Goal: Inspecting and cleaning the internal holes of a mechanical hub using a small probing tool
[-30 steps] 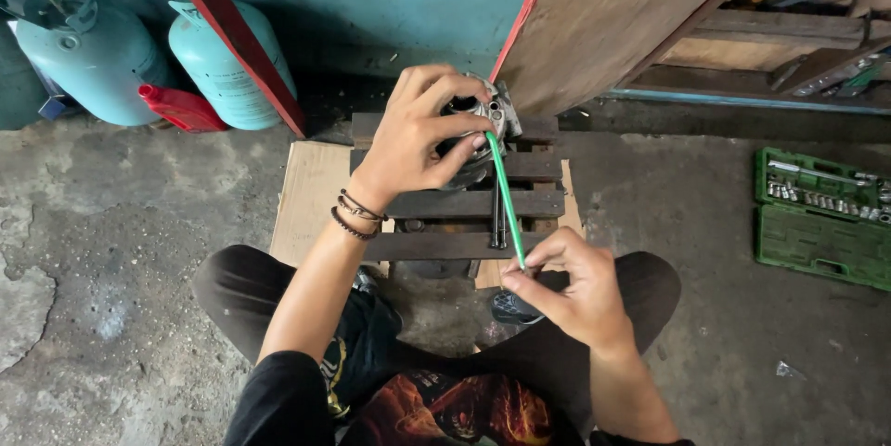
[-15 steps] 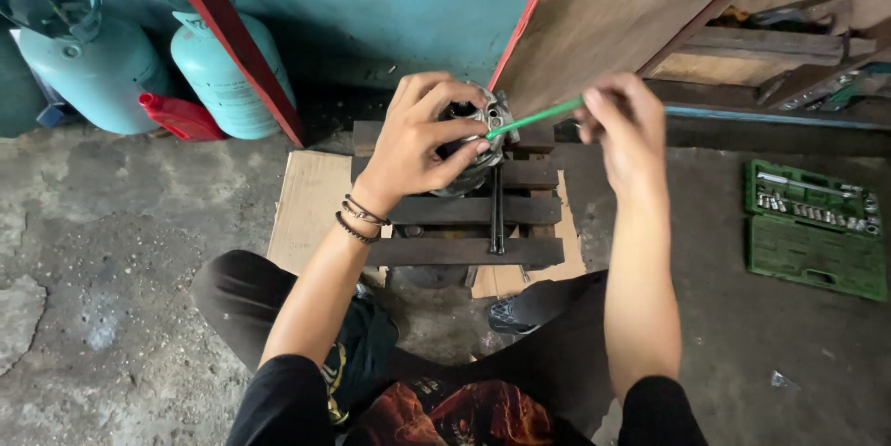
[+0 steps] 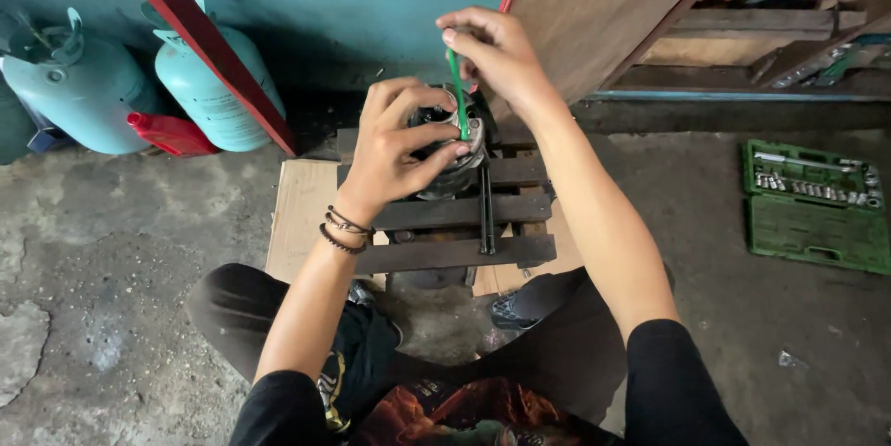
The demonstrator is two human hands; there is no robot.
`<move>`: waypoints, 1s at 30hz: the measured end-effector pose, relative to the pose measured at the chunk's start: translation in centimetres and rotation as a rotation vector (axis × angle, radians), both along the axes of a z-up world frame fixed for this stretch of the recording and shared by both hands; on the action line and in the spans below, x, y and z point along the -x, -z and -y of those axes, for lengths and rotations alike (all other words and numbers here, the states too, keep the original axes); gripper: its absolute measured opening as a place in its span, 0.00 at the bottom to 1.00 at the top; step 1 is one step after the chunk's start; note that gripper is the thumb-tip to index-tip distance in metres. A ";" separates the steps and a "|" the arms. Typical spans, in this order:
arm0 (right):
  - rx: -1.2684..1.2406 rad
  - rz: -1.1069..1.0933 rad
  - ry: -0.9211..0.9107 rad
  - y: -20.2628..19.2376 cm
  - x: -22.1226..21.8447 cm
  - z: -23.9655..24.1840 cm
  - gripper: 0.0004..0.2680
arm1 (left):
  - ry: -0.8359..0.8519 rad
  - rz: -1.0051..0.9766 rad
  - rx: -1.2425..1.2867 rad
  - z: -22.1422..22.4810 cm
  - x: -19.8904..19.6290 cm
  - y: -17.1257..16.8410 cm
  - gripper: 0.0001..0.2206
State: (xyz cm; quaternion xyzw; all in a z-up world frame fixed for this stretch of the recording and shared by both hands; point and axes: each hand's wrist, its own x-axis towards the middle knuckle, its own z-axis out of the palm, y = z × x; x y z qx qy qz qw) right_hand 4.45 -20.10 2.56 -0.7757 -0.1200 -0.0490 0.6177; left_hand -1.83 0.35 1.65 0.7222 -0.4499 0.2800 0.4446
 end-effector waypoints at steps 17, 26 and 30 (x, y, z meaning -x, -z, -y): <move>-0.213 0.113 0.191 0.0 9.6 7.4 0.08 | 0.089 -0.016 0.077 -0.1 -1.0 0.9 0.06; 0.043 0.142 0.354 2.2 19.6 7.0 0.09 | 0.111 0.071 0.059 0.2 -1.6 1.1 0.09; 0.163 0.153 0.322 2.4 21.5 5.0 0.09 | 0.122 0.065 0.054 0.2 -1.5 1.0 0.09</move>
